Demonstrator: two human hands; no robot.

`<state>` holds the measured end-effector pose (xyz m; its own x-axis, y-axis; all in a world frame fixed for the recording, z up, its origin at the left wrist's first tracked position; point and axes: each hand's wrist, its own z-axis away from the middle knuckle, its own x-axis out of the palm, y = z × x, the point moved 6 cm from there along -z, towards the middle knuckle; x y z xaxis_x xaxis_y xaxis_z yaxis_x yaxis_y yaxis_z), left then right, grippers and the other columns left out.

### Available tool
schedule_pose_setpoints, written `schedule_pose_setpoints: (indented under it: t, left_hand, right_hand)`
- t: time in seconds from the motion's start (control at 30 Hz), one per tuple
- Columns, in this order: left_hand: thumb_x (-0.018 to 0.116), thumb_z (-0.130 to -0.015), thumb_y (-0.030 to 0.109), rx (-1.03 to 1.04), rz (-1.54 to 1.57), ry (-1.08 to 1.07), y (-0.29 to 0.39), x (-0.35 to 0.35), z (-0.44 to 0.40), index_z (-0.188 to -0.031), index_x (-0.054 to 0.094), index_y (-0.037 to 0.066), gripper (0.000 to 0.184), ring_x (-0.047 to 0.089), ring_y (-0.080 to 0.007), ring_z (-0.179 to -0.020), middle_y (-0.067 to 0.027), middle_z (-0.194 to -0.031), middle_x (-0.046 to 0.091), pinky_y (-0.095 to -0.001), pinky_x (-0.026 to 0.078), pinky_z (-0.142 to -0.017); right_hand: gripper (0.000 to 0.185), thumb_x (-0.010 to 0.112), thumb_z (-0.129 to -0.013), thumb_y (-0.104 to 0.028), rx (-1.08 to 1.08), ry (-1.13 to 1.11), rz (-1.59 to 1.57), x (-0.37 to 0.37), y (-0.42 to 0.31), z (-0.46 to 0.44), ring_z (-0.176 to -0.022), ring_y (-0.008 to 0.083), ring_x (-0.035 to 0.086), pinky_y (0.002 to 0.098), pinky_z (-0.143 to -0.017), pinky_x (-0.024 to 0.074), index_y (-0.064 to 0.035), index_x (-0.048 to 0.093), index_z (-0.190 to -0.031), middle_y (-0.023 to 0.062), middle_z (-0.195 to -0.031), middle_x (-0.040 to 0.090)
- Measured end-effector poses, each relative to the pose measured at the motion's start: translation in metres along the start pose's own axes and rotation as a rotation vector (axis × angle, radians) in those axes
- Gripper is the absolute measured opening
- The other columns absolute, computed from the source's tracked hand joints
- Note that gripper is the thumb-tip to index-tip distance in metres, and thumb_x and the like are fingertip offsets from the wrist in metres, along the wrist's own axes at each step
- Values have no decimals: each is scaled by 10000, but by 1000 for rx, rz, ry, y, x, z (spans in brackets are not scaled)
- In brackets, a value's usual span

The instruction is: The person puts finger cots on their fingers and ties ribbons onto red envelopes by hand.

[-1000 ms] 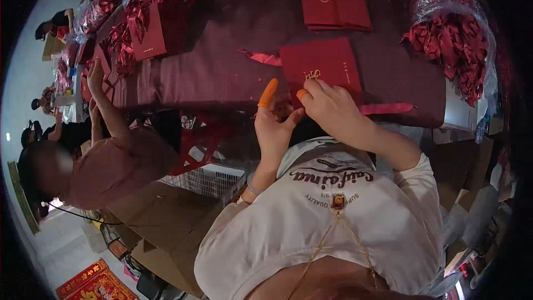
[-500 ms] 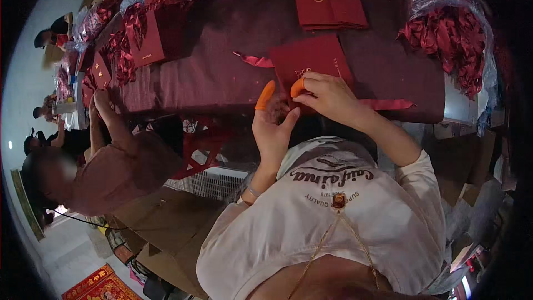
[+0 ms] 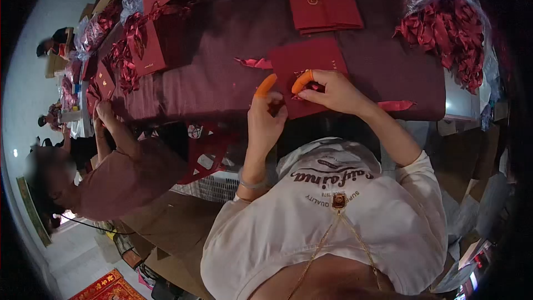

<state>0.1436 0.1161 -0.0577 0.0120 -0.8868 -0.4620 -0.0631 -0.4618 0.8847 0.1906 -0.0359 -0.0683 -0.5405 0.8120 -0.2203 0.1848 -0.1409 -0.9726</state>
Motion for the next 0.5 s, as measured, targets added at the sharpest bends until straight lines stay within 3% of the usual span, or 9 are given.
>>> schedule_pose_setpoints:
  t: [0.13, 0.17, 0.27, 0.43, 0.5]
  left_hand:
    - [584, -679, -97, 16, -123, -9, 1, -1, -5, -1171, 476, 8, 514, 533, -230, -713, -100, -745, 539, -320, 452, -685]
    - [584, -679, -97, 19, -122, -14, 2, -2, -7, -1171, 476, 8, 514, 533, -230, -713, -100, -745, 539, -320, 452, -685]
    - [574, -646, -98, 177, -295, -124, 20, -1, -14, -1028, 473, -8, 405, 530, -338, -753, -148, -754, 530, -405, 435, -668]
    - [563, -636, -118, 246, -472, -196, 33, -6, -20, -973, 464, 5, 373, 530, -354, -810, -159, -773, 532, -442, 420, -701]
    - [578, -641, -120, 298, -605, -187, 32, -14, -13, -884, 466, 5, 294, 530, -354, -796, -155, -756, 540, -442, 420, -692]
  right_hand:
    - [198, 650, -790, -92, -9, 4, -9, -5, -4, 1, -821, 107, 572, 246, -737, 448, -17, 616, -970, 49, -915, 632]
    - [223, 653, -787, -132, 4, -22, 9, -7, -8, 1, -857, 149, 590, 272, -750, 457, -13, 614, -972, 77, -935, 637]
    - [250, 659, -779, -169, 20, -40, 25, -7, -7, 0, -889, 192, 609, 300, -767, 467, -13, 615, -969, 103, -947, 642]
    - [241, 667, -759, -162, -98, -34, 121, -6, -5, -4, -833, 184, 611, 300, -739, 474, -31, 627, -957, 93, -910, 643]
    - [246, 677, -745, -168, 38, -75, 108, -3, -1, -3, -751, 165, 598, 287, -688, 476, -44, 633, -952, 70, -855, 637]
